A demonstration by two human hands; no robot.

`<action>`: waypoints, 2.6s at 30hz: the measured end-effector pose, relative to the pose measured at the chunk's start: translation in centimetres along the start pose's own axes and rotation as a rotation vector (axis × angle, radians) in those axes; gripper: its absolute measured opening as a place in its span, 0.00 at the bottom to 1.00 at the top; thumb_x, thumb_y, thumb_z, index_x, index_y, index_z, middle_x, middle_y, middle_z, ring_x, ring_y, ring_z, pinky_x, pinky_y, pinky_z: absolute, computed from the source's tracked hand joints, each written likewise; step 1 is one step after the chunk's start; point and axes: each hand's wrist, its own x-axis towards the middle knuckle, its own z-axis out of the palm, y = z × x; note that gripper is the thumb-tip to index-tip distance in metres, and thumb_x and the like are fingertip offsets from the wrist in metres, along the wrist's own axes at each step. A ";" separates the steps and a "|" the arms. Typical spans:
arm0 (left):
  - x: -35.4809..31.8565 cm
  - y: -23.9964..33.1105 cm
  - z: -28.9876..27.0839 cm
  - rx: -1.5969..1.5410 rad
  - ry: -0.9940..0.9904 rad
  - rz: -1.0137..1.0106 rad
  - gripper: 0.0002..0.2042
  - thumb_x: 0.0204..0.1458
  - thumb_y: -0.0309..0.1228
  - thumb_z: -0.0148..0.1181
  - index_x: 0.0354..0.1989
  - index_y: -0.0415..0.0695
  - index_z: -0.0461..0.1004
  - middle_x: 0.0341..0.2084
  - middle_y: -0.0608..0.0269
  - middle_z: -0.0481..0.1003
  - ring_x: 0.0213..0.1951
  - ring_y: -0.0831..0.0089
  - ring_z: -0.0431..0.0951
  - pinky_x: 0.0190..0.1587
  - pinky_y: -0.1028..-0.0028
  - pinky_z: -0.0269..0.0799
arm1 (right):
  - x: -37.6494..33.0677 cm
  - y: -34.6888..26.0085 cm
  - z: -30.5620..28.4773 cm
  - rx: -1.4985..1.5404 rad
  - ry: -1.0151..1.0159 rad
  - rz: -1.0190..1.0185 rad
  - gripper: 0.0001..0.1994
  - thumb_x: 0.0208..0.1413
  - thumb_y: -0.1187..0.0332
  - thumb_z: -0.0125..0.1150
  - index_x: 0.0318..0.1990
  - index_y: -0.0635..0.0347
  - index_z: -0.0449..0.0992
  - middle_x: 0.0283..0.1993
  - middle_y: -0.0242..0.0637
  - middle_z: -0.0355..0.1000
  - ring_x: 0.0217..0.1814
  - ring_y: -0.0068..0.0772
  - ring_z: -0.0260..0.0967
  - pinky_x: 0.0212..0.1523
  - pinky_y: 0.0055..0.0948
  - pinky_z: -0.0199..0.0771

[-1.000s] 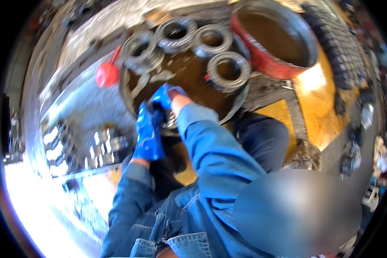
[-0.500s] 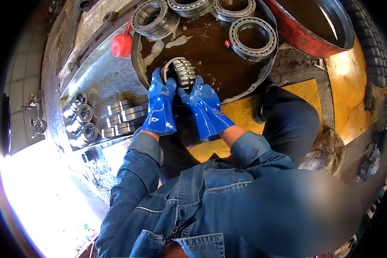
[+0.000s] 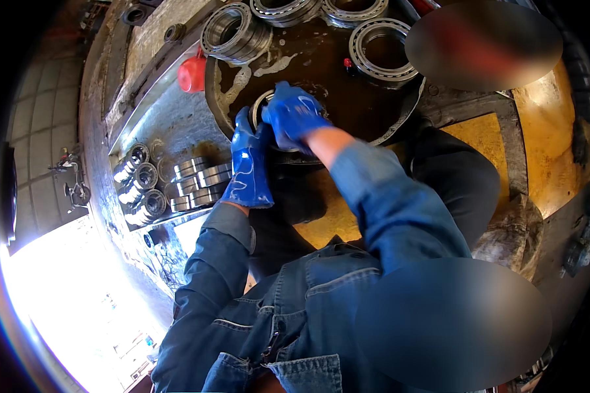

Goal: The person cleans cylindrical metal bearings by hand, scrubbing them with a red brush and rinsing them in a basin of dark liquid. The person handles the bearings one at a time, rotating them to clean all surfaces before placing them on a metal tray.

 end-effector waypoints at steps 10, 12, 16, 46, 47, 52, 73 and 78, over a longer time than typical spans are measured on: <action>0.0 0.0 0.4 0.002 0.027 0.006 0.36 0.56 0.39 0.64 0.74 0.45 0.61 0.60 0.36 0.76 0.58 0.43 0.80 0.61 0.57 0.76 | 2.9 1.9 2.7 0.285 0.005 0.171 0.38 0.57 0.45 0.65 0.69 0.64 0.70 0.57 0.57 0.79 0.61 0.58 0.77 0.63 0.47 0.76; -0.4 -0.1 0.0 -0.059 0.049 0.049 0.35 0.56 0.36 0.63 0.73 0.44 0.61 0.59 0.36 0.76 0.58 0.44 0.80 0.60 0.58 0.77 | -1.3 2.3 4.3 0.286 0.111 0.220 0.41 0.57 0.44 0.64 0.70 0.64 0.67 0.58 0.59 0.78 0.62 0.59 0.77 0.63 0.47 0.76; -1.2 0.3 0.2 -0.286 0.018 0.020 0.33 0.57 0.33 0.61 0.72 0.41 0.63 0.58 0.37 0.77 0.56 0.47 0.82 0.57 0.60 0.79 | -6.2 0.8 4.2 0.108 0.034 0.353 0.45 0.57 0.41 0.64 0.74 0.64 0.60 0.60 0.61 0.76 0.62 0.59 0.77 0.63 0.48 0.76; -0.6 -0.8 0.1 -0.191 0.025 0.123 0.33 0.59 0.32 0.62 0.73 0.41 0.60 0.59 0.39 0.77 0.57 0.49 0.81 0.59 0.60 0.78 | -2.1 1.4 3.7 0.259 0.082 0.151 0.43 0.58 0.43 0.64 0.72 0.67 0.61 0.58 0.64 0.76 0.60 0.63 0.77 0.63 0.49 0.76; -0.8 -0.7 0.3 -0.263 0.002 0.115 0.32 0.60 0.31 0.61 0.73 0.40 0.60 0.58 0.39 0.77 0.56 0.51 0.81 0.57 0.61 0.78 | -3.5 1.4 3.9 0.215 0.068 0.189 0.45 0.58 0.42 0.63 0.73 0.67 0.58 0.58 0.64 0.76 0.60 0.62 0.77 0.63 0.49 0.75; -2.1 2.2 -0.5 -0.400 -0.059 0.082 0.28 0.61 0.27 0.56 0.70 0.35 0.63 0.56 0.44 0.77 0.55 0.56 0.80 0.59 0.63 0.76 | -5.9 1.8 4.4 0.062 -0.009 0.359 0.58 0.55 0.32 0.63 0.79 0.69 0.45 0.63 0.63 0.74 0.62 0.59 0.77 0.66 0.48 0.74; 0.4 1.4 0.5 -0.046 -0.012 0.005 0.35 0.57 0.37 0.64 0.74 0.45 0.61 0.59 0.40 0.77 0.59 0.47 0.79 0.63 0.60 0.74 | 8.0 1.8 2.2 0.079 -0.030 0.098 0.20 0.60 0.53 0.60 0.49 0.56 0.85 0.58 0.49 0.80 0.59 0.62 0.77 0.59 0.50 0.79; -0.5 -0.5 0.0 -0.211 -0.012 0.079 0.34 0.58 0.34 0.61 0.73 0.41 0.61 0.60 0.39 0.76 0.59 0.49 0.80 0.62 0.62 0.75 | -3.2 1.4 4.1 0.141 0.027 0.206 0.34 0.60 0.47 0.63 0.65 0.60 0.64 0.58 0.55 0.78 0.59 0.56 0.79 0.58 0.51 0.78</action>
